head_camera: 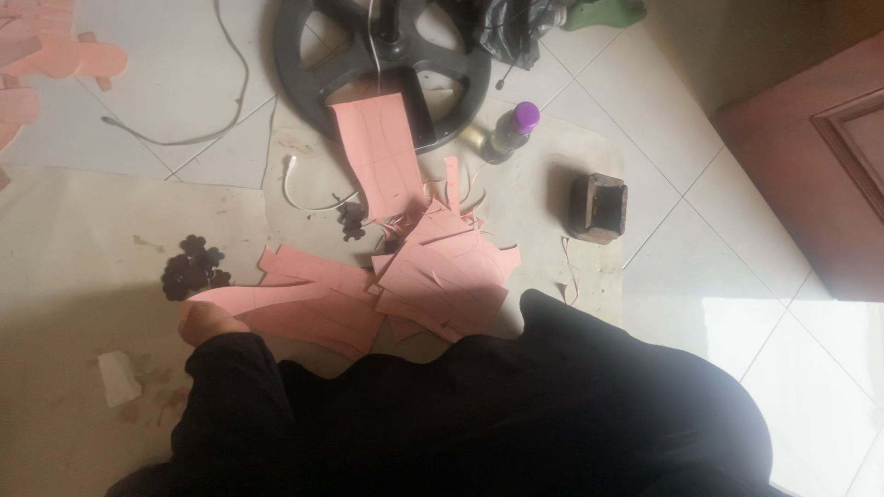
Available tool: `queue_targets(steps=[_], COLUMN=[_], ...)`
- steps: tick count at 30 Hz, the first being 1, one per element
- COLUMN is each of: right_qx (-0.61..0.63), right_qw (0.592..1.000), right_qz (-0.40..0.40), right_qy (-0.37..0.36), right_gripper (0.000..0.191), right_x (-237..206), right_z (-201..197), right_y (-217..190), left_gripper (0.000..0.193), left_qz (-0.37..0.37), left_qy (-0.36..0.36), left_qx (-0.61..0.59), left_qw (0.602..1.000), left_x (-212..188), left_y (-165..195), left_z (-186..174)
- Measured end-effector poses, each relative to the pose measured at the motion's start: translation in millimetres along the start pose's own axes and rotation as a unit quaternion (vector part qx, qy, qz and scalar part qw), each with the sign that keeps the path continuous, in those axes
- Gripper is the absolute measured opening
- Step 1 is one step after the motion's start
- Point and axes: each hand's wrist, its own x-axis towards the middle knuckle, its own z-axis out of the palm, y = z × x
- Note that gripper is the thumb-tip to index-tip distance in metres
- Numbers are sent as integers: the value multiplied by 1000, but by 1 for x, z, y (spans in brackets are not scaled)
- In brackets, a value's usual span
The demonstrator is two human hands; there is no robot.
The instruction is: The person uses red-handled scissors to cut a pink paper sheet along pre-drawn curved lines. They rotate the paper to follow the outlines and produce a long, curved strip, then set it aside and begin cutting another piece.
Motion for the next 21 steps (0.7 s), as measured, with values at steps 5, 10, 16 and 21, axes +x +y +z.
queue_targets(steps=[5, 10, 16, 21], right_qx=[-43, -145, -97, -63], right_qw=[998, 949, 918, 911], right_qz=[4, 81, 90, 133], right_qy=[45, 270, 375, 385], right_gripper=[17, 21, 34, 27], right_x=[25, 34, 29, 41], right_z=[-5, -73, -178, -183], right_y=[18, 42, 70, 72], left_gripper=[15, 14, 14, 14], left_qz=[246, 252, 213, 196], left_qy=[-8, -20, 1, 20], left_qx=[473, 493, 504, 519], left_qw=[846, 832, 837, 831], left_x=[-20, -24, -39, -53], left_y=[2, 9, 74, 82], left_z=[0, -13, -110, -101])
